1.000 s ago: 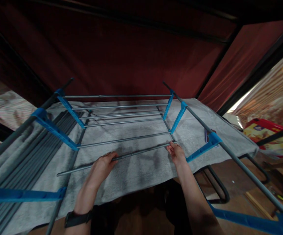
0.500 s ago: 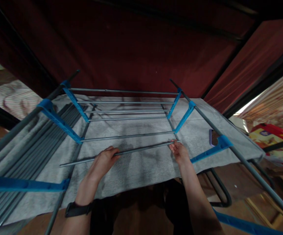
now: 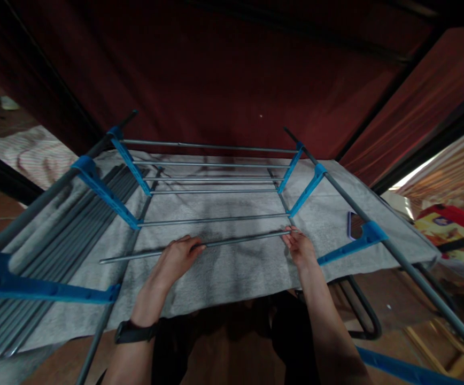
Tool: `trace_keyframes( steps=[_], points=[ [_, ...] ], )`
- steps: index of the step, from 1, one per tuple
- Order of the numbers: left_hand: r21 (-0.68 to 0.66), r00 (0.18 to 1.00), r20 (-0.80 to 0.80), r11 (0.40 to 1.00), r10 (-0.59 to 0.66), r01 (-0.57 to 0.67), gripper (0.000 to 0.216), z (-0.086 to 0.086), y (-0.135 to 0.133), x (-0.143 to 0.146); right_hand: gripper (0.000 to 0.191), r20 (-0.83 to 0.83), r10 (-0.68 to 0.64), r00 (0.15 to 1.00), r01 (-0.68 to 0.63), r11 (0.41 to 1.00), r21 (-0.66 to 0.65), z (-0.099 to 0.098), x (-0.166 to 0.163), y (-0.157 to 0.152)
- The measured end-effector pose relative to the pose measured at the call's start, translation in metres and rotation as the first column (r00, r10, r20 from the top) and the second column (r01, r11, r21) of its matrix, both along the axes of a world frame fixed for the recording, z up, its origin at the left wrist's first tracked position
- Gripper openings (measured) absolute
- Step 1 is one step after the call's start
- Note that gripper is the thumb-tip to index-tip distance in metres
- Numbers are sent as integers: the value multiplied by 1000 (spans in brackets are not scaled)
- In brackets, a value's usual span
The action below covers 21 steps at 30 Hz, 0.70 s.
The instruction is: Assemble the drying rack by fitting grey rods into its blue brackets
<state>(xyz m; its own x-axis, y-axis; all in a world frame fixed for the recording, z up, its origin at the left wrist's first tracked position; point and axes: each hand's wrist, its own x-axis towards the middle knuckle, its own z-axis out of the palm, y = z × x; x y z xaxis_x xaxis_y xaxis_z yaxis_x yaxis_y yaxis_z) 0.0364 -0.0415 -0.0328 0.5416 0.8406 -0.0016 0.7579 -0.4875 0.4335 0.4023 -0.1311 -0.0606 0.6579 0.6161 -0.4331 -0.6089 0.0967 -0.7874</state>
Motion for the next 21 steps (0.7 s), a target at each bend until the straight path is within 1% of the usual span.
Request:
trace_keyframes(
  steps=[2,3,6,9,12,14,18,21],
  points=[
    [10,999,-13,999,-39,39,31,-2,1,0,21,-6,-3,1000,3,1000,-1,2,-1,0],
    [12,999,-16,999,-42,43,28,-2,2,0,20,-5,-3,1000,3,1000,-1,3,-1,0],
    [4,999,-22,1000,-24,24,14,-2,2,1,20,7,16,1000,-16,1000,11,3,-6,1],
    [-25,997,-69,1000,16,-17,9,-1,1,2,18,11,43,999,-43,999,23,3,-10,2],
    [-60,995,-89,997,35,-41,12,-1,0,4,18,16,47,999,-47,999,18,2,-12,4],
    [-68,998,-61,997,29,-34,15,0,-1,5,18,20,43,999,-44,999,15,2,-12,4],
    [-11,1000,19,1000,-4,5,27,2,-3,10,20,29,46,999,-46,999,22,1,-11,4],
    [19,999,-1,999,-39,39,32,3,-3,13,22,31,29,999,-30,999,24,1,-11,4]
  ],
)
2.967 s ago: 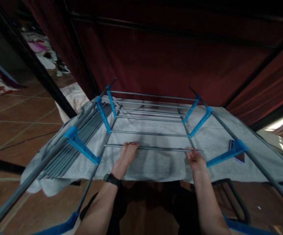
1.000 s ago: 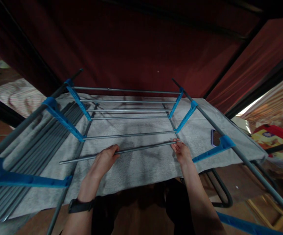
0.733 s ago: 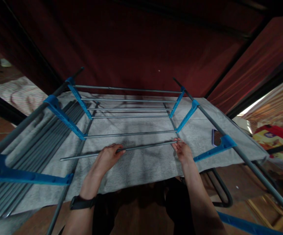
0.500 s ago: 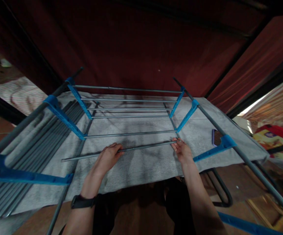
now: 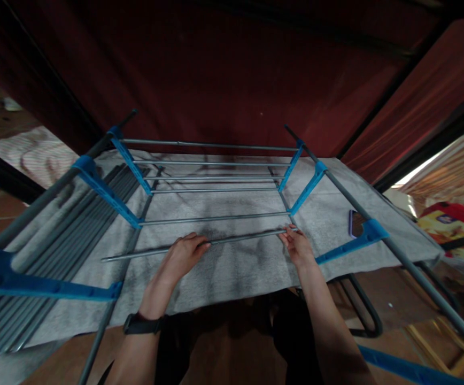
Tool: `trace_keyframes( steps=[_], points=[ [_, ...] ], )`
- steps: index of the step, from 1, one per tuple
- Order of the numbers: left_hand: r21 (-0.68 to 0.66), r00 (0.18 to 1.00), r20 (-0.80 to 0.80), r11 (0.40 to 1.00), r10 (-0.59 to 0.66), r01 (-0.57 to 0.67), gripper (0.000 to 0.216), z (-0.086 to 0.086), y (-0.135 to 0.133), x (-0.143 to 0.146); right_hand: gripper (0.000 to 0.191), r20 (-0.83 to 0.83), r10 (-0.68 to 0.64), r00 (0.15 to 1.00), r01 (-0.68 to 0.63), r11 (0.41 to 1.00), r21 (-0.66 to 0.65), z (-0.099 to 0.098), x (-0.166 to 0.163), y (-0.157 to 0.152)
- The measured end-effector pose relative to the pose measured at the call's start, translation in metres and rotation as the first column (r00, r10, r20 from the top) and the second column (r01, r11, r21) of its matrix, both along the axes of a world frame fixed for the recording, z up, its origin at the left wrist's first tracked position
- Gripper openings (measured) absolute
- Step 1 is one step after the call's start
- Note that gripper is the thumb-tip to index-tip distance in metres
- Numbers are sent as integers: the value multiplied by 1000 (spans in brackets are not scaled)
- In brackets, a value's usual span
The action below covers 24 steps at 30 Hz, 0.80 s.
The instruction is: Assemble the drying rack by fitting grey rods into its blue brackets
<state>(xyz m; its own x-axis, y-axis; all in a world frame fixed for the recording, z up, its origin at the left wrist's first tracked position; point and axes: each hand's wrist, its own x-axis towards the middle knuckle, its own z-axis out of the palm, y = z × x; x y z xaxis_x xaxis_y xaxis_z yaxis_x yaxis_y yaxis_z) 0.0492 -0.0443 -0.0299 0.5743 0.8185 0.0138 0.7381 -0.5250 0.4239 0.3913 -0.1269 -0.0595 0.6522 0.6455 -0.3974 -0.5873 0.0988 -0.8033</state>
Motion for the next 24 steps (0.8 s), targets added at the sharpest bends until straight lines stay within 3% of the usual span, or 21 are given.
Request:
trace_keyframes(
  steps=[11,17,20,24],
  points=[
    [0,995,-94,1000,17,-17,14,2,-6,7,22,-4,8,1000,-8,1000,1,-1,-2,0],
    [-73,999,-50,997,17,-20,23,3,-9,15,15,-49,69,996,-67,997,42,-6,-5,-1],
    [-46,1000,6,999,0,0,34,1,-8,17,14,-58,63,996,-61,997,39,-8,-3,-1],
    [5,995,-95,1000,-2,3,31,-2,-6,15,18,-56,7,998,-5,999,37,-9,9,-3]
  ],
)
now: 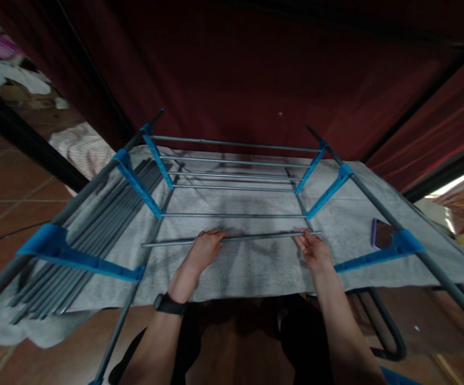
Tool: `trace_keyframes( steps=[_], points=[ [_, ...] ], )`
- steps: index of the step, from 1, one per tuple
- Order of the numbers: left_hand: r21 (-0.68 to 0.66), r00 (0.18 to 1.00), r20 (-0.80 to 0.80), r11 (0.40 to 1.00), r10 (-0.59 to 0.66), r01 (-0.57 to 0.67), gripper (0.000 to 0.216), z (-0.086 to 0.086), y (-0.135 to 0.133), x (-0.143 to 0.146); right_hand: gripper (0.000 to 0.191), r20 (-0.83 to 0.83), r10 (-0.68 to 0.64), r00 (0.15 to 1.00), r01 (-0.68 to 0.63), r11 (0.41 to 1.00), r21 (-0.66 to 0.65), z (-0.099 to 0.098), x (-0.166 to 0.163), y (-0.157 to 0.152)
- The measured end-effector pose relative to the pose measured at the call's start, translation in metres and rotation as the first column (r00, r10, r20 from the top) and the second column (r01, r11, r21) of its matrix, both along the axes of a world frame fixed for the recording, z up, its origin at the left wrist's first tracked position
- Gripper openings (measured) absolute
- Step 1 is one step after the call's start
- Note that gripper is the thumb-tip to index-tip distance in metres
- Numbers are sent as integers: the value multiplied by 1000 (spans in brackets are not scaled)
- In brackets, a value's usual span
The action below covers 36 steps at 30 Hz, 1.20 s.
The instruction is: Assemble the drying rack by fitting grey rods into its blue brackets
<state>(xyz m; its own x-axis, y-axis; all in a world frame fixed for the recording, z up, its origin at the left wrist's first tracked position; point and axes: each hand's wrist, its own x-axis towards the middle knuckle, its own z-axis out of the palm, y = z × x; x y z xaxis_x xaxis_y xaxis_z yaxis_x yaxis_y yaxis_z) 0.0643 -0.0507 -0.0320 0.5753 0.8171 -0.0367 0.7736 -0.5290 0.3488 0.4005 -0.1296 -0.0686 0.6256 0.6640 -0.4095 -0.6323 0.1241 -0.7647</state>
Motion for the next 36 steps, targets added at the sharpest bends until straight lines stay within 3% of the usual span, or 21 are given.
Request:
trace_keyframes(
  steps=[6,14,17,26,31,36],
  points=[
    [96,995,-100,995,-15,25,24,2,-4,-3,19,3,-13,1000,13,998,-57,-2,9,-1],
    [192,989,-135,977,-69,94,32,7,-21,15,16,-50,141,989,-146,985,-95,-2,-20,5],
    [216,989,-138,972,-58,87,34,7,-24,19,19,-46,148,988,-151,986,-70,-1,-27,7],
    [201,989,-149,979,-10,40,20,-2,-24,21,21,-6,69,998,-69,997,-42,-4,-13,11],
    [214,986,-164,974,-44,78,18,-3,-25,20,15,4,78,997,-78,995,-59,-6,-13,9],
    [209,985,-170,976,-31,66,28,2,-26,20,13,-15,99,995,-100,987,-122,-4,-22,8]
  ],
)
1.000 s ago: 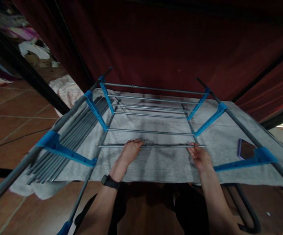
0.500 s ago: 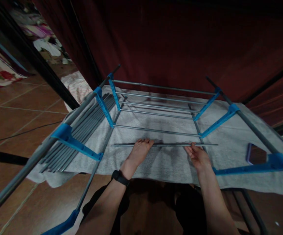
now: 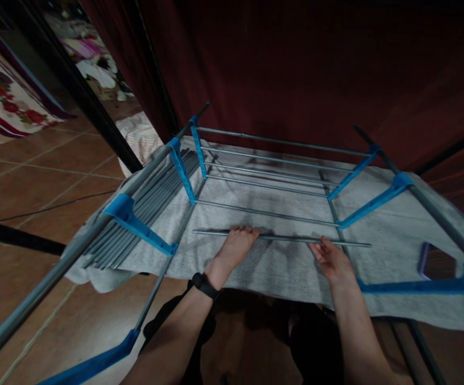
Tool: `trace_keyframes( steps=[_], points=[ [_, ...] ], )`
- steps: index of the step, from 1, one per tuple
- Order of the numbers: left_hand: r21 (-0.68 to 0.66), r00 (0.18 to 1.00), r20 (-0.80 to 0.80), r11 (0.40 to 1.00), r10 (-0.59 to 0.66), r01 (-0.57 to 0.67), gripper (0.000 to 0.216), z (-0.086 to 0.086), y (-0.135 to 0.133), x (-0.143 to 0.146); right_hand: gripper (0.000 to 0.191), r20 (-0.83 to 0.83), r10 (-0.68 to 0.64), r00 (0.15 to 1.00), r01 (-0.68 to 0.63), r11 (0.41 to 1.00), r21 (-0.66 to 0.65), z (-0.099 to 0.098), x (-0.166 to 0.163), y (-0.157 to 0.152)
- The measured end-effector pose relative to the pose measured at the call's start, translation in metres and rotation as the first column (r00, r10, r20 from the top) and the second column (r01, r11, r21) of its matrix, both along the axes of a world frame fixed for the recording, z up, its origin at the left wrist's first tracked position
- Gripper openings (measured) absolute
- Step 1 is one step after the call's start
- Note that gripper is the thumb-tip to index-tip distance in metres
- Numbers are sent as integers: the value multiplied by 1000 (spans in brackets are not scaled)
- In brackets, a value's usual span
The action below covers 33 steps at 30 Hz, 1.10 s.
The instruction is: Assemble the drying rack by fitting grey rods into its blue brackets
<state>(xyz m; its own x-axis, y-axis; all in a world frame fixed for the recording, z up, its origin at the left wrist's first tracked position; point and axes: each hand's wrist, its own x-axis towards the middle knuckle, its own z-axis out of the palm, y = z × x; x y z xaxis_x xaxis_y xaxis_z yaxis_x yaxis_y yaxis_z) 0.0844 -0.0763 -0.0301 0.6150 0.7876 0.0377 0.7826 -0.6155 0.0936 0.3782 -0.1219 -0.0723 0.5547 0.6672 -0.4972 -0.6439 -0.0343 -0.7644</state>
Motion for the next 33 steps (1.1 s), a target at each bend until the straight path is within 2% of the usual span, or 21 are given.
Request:
trace_keyframes(
  steps=[5,8,14,20,25,33],
  points=[
    [-34,995,102,999,8,-4,23,0,2,1,17,-34,-1,999,-1,999,-47,5,-4,0],
    [-57,990,144,998,8,0,28,2,3,2,16,-54,21,998,-24,998,-59,6,-2,0],
    [-70,995,94,997,-11,18,18,5,3,-1,12,-32,-40,999,37,995,-88,8,9,-1],
    [-92,995,100,996,12,-2,25,2,4,-5,13,-34,-74,997,70,991,-116,7,19,-2],
    [-76,988,156,997,-14,26,27,2,4,-2,17,-98,-63,993,56,996,-75,8,21,-3],
    [-132,993,121,991,6,10,19,0,9,-2,19,-229,-32,973,44,998,47,12,19,-3]
  ],
)
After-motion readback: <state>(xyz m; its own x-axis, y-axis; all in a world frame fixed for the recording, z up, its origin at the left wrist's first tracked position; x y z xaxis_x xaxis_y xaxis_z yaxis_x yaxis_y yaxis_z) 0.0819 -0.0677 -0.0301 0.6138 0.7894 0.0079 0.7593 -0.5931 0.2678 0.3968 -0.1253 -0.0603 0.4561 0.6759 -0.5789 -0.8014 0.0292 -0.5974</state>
